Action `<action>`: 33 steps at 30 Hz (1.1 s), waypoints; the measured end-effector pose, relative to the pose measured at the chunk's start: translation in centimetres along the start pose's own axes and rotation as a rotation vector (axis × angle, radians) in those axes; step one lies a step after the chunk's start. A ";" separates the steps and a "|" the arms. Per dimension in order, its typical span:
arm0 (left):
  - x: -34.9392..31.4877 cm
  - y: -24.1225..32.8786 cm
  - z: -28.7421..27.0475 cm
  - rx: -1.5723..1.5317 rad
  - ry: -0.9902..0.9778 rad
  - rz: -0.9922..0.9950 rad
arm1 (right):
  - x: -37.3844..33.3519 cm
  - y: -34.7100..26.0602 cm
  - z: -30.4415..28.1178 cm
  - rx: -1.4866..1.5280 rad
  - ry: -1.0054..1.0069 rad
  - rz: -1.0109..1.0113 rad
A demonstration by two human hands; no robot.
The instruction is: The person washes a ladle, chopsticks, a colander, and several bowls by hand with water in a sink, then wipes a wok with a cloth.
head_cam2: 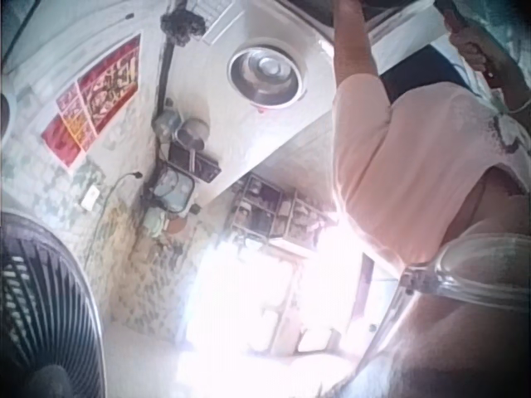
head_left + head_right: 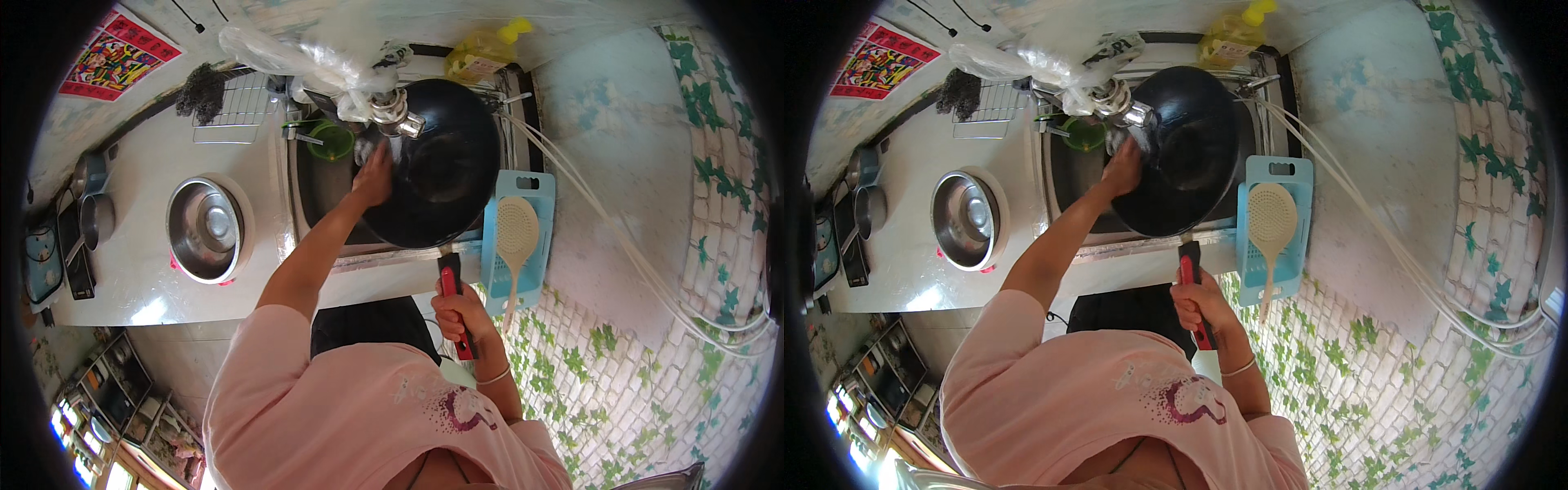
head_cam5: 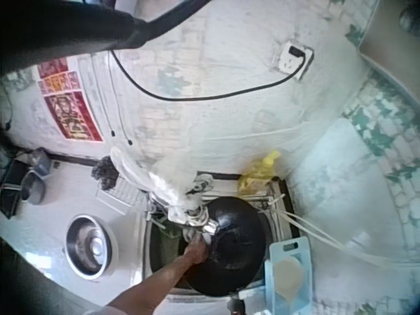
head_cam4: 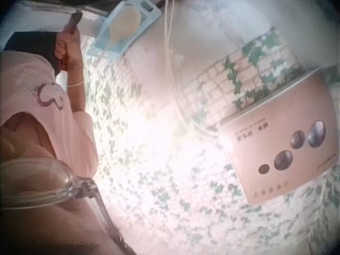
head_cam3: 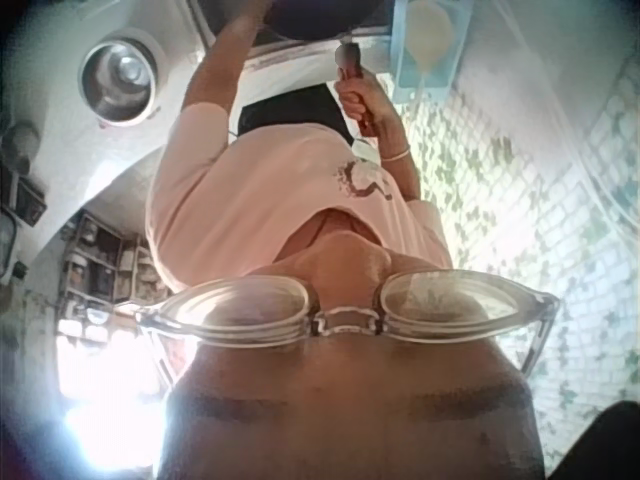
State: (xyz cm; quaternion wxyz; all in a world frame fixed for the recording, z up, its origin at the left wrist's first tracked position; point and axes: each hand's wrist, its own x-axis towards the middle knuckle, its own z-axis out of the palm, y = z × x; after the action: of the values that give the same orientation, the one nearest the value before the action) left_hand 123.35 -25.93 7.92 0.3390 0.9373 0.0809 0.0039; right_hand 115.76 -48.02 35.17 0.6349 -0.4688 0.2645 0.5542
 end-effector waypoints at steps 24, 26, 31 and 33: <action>-0.7 0.4 -0.9 0.018 0.049 0.099 | -0.5 -0.9 0.7 -0.102 0.076 -0.045; 1.5 -3.4 -0.3 -0.095 0.165 0.003 | 0.4 -0.3 3.3 -0.149 -0.022 -0.012; 2.2 12.2 -1.6 -1.054 -0.080 0.011 | 0.6 -0.2 0.7 -0.153 0.065 -0.031; -1.1 16.7 -6.2 -1.379 -0.340 0.044 | 0.5 -0.6 0.0 -0.146 0.095 -0.047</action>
State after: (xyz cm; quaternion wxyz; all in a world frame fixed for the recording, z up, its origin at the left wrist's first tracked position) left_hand 124.36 -34.81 23.38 0.8629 0.4980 -0.0130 -0.0851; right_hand 116.42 -47.75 34.97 0.5987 -0.5456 0.2422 0.5341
